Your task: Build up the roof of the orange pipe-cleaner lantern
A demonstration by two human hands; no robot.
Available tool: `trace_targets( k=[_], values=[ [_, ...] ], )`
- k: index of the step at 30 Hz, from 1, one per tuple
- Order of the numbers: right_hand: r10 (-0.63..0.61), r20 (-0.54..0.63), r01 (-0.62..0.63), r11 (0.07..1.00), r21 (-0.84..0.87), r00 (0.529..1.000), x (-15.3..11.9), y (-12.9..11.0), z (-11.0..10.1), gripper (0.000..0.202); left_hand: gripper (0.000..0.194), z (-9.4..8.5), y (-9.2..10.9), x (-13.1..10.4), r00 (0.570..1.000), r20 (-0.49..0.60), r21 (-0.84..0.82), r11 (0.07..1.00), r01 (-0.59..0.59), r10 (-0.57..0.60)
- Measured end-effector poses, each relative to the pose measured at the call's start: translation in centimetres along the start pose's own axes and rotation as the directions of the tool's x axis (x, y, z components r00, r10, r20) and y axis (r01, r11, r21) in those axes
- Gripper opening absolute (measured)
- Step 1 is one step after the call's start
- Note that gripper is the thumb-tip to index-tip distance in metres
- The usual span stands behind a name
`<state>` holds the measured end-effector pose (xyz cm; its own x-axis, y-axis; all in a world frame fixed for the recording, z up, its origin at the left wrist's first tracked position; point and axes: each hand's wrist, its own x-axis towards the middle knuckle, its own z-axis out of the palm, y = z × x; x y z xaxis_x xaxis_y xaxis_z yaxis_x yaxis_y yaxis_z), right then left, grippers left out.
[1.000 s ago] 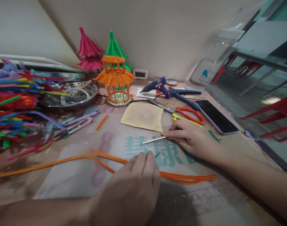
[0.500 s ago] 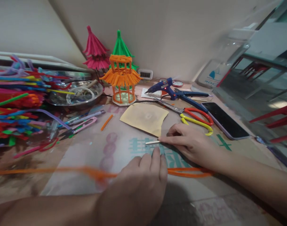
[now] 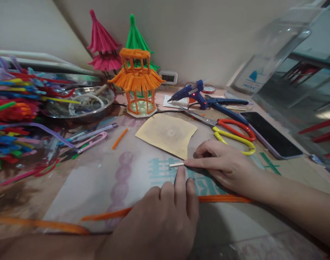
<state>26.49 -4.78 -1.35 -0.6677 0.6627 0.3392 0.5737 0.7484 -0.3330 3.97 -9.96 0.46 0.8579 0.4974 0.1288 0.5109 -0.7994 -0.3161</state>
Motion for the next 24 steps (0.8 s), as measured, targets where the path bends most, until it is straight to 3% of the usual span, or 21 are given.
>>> trace_targets(
  k=[24],
  values=[
    [0.012, 0.014, -0.012, 0.999, 0.037, 1.0, 0.23, -0.01, -0.03, 0.034, 0.036, -0.02, 0.06, 0.09, 0.992, 0.109, -0.042, 0.997, 0.062, -0.057]
  ],
)
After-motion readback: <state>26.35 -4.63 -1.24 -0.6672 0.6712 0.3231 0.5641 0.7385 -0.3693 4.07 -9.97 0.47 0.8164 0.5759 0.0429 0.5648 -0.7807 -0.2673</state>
